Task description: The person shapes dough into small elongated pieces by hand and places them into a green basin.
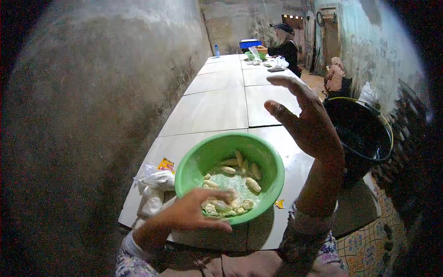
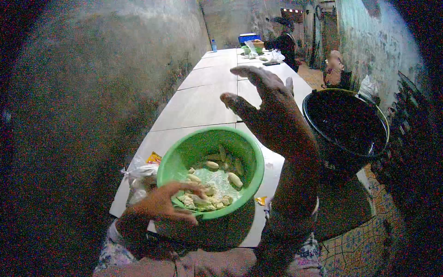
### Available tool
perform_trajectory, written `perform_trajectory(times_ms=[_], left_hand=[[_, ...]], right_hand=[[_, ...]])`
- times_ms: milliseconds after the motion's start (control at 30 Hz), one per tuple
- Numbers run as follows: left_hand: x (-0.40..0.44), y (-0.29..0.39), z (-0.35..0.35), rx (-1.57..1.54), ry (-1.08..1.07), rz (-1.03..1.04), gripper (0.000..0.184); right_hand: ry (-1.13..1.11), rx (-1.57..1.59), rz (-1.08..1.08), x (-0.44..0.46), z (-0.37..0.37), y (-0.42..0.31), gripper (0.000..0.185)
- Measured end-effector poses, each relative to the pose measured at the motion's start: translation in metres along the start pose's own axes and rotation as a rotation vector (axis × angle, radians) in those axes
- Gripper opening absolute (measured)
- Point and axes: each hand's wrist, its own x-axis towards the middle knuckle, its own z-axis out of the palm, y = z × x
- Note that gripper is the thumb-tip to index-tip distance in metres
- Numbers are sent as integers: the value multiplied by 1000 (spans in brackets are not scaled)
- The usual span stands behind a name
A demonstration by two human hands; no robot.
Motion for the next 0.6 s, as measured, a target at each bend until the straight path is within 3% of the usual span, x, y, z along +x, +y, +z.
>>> perform_trajectory(times_ms=[67, 133, 200, 300, 400, 433, 467, 600], left_hand=[[-15, 3, 27, 123, -123, -18, 40], [-19, 3, 40, 186, -71, -40, 37], [-26, 4, 46, 245, -21, -59, 34], [-51, 12, 55, 96, -82, 155, 28], [-72, 21, 55, 28, -121, 218, 29], [-73, 16, 56, 47, -220, 209, 29], [-77, 17, 53, 39, -221, 215, 29], [-71, 42, 6, -183, -130, 339, 33]], right_hand=[[-16, -29, -40, -1, -3, -8, 46], [-30, 0, -27, -3, -7, -22, 44], [14, -125, -146, -3, -7, -32, 42], [-166, -112, -83, -17, -18, -63, 48], [-226, -78, -110, -32, -17, -71, 48], [-275, -115, -140, -34, -15, -73, 46], [-380, -55, -43, -35, -16, -78, 45], [-495, -44, -91, -41, 6, -61, 37]])
